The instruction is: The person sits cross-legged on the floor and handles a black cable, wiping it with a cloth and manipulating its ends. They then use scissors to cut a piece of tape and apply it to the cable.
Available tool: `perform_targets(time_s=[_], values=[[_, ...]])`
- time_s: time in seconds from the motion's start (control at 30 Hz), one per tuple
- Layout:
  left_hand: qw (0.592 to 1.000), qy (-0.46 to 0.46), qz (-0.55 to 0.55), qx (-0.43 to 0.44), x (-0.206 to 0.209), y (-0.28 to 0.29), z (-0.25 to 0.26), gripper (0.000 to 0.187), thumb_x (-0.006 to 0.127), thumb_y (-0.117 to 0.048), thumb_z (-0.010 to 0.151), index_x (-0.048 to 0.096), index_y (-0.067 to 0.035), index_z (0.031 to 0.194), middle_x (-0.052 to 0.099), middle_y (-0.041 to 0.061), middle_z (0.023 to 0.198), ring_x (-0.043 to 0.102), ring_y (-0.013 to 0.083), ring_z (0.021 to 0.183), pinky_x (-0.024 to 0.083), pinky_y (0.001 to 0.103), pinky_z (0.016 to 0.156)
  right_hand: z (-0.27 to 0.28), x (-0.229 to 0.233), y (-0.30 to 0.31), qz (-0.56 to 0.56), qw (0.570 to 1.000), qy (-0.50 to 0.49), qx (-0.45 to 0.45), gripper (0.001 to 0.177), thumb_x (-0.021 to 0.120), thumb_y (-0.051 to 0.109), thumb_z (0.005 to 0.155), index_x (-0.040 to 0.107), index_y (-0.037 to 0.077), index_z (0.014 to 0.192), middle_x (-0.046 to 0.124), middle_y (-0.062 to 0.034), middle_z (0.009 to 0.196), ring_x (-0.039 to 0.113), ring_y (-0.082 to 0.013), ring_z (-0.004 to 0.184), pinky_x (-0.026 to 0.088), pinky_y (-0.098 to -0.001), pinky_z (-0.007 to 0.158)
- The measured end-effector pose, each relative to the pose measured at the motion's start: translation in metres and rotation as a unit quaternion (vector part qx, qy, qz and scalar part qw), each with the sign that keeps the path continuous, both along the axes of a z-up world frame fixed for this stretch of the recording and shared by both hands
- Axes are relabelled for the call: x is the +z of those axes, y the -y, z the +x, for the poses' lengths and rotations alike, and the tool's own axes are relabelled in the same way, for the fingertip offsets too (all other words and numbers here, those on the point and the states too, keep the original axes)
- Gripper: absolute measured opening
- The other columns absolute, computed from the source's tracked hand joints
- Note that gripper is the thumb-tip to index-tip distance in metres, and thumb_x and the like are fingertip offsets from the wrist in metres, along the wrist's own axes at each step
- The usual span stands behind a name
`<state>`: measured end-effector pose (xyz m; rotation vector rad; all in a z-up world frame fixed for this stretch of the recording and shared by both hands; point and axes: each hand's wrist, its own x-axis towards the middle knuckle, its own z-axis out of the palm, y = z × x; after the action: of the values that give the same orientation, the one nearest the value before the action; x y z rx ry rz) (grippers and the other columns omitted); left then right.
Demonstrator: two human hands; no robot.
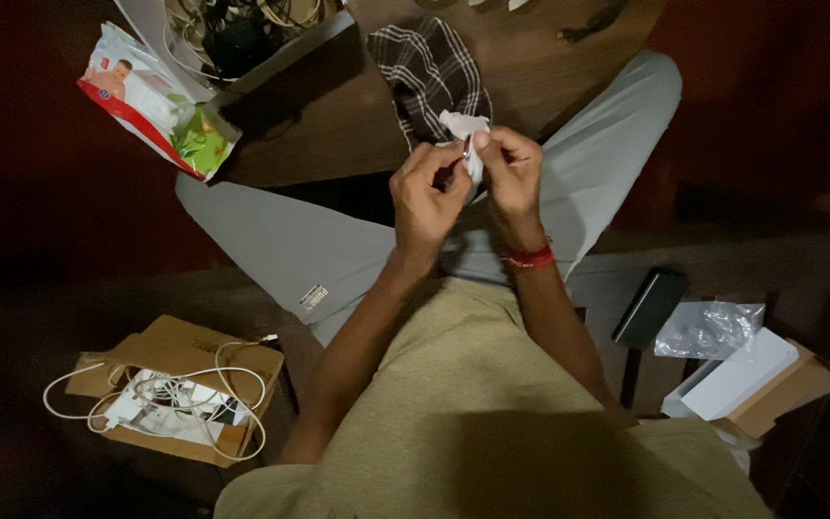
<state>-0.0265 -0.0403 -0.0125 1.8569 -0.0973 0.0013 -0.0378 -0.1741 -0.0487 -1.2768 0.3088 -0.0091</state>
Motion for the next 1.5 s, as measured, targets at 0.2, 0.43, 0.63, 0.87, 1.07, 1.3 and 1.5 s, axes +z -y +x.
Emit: perform_targets(time_s=[0.2,0.43,0.63,0.87,1.07,1.3,1.5], values=[[0.957,-0.163,-0.239,-0.023,-0.039,-0.009,0.0,0.028,0.069,-0.002,0.096,0.06,0.002,0.123,0.073,0.01,0.098,0.068,0.0126,0.086,0.057,0.026,0.077,0.006,0.002,0.0,0.091,0.995,-0.018,0.04,0.019,0.061,0.016,0.102,0.071,0.0,0.104,0.066,0.0009,0.086,0.055,-0.0072,0.072,0.045,-0.0235,0.066],[0.939,-0.207,-0.272,-0.041,-0.045,-0.016,-0.008,0.036,0.07,-0.001,0.094,0.04,-0.005,0.114,0.07,0.014,0.094,0.068,0.015,0.082,0.057,0.026,0.071,-0.001,-0.01,0.003,0.028,0.994,0.016,0.106,0.026,0.059,0.016,0.113,0.066,0.0,0.093,0.059,0.0006,0.086,0.052,-0.0054,0.074,0.043,-0.0213,0.067],[0.91,-0.239,-0.335,-0.051,-0.048,-0.013,-0.007,0.032,0.065,0.0,0.096,0.038,-0.006,0.114,0.07,0.014,0.091,0.067,0.0151,0.082,0.055,0.027,0.073,0.0,-0.022,0.002,0.122,0.988,-0.048,0.088,0.015,0.061,0.013,0.105,0.07,0.001,0.105,0.062,0.0016,0.081,0.052,-0.0053,0.068,0.044,-0.0216,0.062],[0.88,-0.298,-0.355,-0.101,-0.058,-0.023,-0.01,0.03,0.063,-0.003,0.098,0.036,-0.009,0.11,0.071,0.015,0.09,0.064,0.0148,0.079,0.052,0.029,0.072,0.009,-0.015,0.005,0.01,0.994,-0.032,0.105,0.012,0.062,0.007,0.102,0.07,-0.001,0.106,0.065,-0.0004,0.089,0.055,-0.0065,0.073,0.047,-0.0221,0.066],[0.854,-0.319,-0.404,-0.07,-0.06,-0.028,-0.009,0.028,0.065,-0.004,0.098,0.041,-0.008,0.111,0.068,0.012,0.088,0.06,0.0136,0.078,0.05,0.029,0.073,-0.015,0.007,-0.005,-0.044,0.993,0.034,0.103,0.021,0.059,0.008,0.109,0.069,0.0,0.093,0.058,-0.0049,0.089,0.056,-0.0105,0.08,0.046,-0.0257,0.076],[0.95,-0.202,-0.232,-0.06,-0.028,-0.02,0.002,0.038,0.065,-0.008,0.097,0.051,-0.004,0.132,0.07,0.008,0.096,0.067,0.0141,0.09,0.053,0.027,0.081,-0.007,0.01,-0.012,0.059,0.997,-0.032,0.025,0.018,0.061,0.016,0.103,0.064,-0.001,0.109,0.063,-0.0013,0.093,0.057,-0.008,0.08,0.048,-0.0248,0.073],[0.976,-0.119,-0.18,0.004,-0.013,-0.017,0.006,0.021,0.064,-0.006,0.098,0.066,0.001,0.118,0.068,0.011,0.106,0.066,0.0144,0.095,0.053,0.026,0.084,-0.01,0.022,-0.016,0.127,0.991,-0.038,0.022,0.029,0.053,0.023,0.109,0.069,-0.001,0.109,0.065,0.0005,0.09,0.055,-0.0051,0.077,0.044,-0.0206,0.068]])
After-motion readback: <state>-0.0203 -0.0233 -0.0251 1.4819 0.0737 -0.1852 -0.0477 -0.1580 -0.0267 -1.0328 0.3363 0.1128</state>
